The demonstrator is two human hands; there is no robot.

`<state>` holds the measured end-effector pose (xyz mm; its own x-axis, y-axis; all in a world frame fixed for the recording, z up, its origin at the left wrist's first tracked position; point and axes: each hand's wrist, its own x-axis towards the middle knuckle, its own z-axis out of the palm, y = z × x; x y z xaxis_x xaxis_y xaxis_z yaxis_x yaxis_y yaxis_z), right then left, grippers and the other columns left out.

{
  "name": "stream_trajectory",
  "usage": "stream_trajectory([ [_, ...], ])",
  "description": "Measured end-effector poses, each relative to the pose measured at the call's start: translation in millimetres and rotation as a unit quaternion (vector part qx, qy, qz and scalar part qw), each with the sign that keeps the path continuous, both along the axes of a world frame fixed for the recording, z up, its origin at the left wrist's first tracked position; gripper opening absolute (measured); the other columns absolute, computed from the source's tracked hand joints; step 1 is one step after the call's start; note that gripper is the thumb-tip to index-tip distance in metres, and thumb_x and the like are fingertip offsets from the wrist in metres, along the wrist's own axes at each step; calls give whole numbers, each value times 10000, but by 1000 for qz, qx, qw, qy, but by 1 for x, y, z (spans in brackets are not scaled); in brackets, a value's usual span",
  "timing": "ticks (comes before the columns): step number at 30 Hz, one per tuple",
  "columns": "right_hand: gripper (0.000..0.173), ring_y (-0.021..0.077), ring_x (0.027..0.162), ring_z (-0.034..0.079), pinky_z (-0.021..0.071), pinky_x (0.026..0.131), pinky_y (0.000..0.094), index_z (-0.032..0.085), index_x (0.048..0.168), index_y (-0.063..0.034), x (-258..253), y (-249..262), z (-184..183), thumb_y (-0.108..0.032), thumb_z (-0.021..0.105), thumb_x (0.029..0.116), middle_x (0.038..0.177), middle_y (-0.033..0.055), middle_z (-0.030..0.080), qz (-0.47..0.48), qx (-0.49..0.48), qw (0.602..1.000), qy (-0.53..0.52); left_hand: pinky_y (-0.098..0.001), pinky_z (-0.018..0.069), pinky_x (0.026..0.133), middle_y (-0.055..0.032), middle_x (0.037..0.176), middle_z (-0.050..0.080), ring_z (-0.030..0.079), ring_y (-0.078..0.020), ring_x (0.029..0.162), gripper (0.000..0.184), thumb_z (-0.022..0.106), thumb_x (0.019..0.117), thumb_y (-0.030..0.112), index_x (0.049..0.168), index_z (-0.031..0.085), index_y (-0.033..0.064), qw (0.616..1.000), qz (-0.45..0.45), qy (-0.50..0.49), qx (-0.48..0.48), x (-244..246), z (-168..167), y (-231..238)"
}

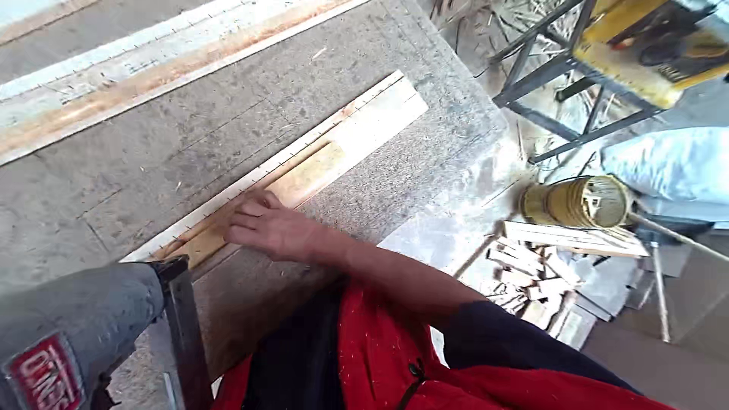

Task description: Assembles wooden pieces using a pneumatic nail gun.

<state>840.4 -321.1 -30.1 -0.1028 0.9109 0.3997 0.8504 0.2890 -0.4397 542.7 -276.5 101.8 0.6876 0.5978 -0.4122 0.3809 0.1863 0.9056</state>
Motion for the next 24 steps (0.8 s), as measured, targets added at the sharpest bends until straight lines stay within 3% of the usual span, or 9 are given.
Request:
stream_trajectory([
  [3,246,261,1201,619,383,1115,552,702,1131,-129,33,-14,5,-86,730,890,1141,51,720,-10,-32,999,10,-383,628,671,12,904,720,708,-168,710,202,486,1091,326,1173,595,177,1000,5,-17,16,10,-2,-13],
  [7,314,276,1109,649,388,1102,567,692,1101,-93,125,-52,14,-166,814,821,1053,71,723,-55,-45,997,-3,-367,623,673,22,905,726,707,-155,716,190,497,1083,330,1135,627,201,999,28,-13,19,32,-3,-35],
  [10,437,307,1185,607,380,1095,591,660,1193,-104,180,-70,10,-231,830,812,1165,91,689,-64,-74,995,-14,-376,630,674,6,888,731,714,-163,707,208,505,1080,342,1120,635,185,998,52,-17,10,53,-5,-53],
  [12,602,306,1303,555,367,1131,575,602,1331,-122,195,-71,5,-287,843,805,1336,98,639,-52,-87,995,-8,-289,620,665,90,866,741,724,-81,725,231,544,1042,465,1054,675,276,997,62,24,26,73,4,-66],
  [14,749,298,1377,505,340,1173,558,534,1444,-132,203,-68,0,-340,851,799,1432,94,591,-35,-97,995,13,-272,610,669,120,854,734,718,-54,737,227,546,1032,486,1020,685,306,997,56,47,36,87,10,-76],
  [16,798,288,1385,501,320,1197,541,507,1474,-138,210,-65,-5,-377,853,796,1433,85,595,-21,-103,994,38,-278,608,680,112,843,731,714,-51,743,228,542,1045,446,1005,709,296,996,54,53,42,93,11,-84],
  [19,747,270,1357,524,311,1203,529,564,1428,-144,218,-65,-11,-416,854,795,1382,71,632,-7,-92,994,56,-260,603,684,109,861,732,712,-47,755,190,546,1053,401,1025,700,295,996,64,52,40,109,14,-97],
  [21,706,243,1385,517,250,1237,548,593,1397,-163,221,-62,-12,-470,824,805,1384,37,644,0,-85,996,26,-242,592,707,119,883,729,707,-36,780,172,550,1051,397,1026,696,310,996,56,48,40,121,20,-101],
  [24,815,237,1486,404,99,1264,609,563,1425,-206,230,-51,-9,-559,822,737,1446,-19,612,21,-100,995,11,-257,602,729,110,895,727,705,-55,772,193,515,1073,363,1052,687,278,999,40,23,26,149,19,-98],
])
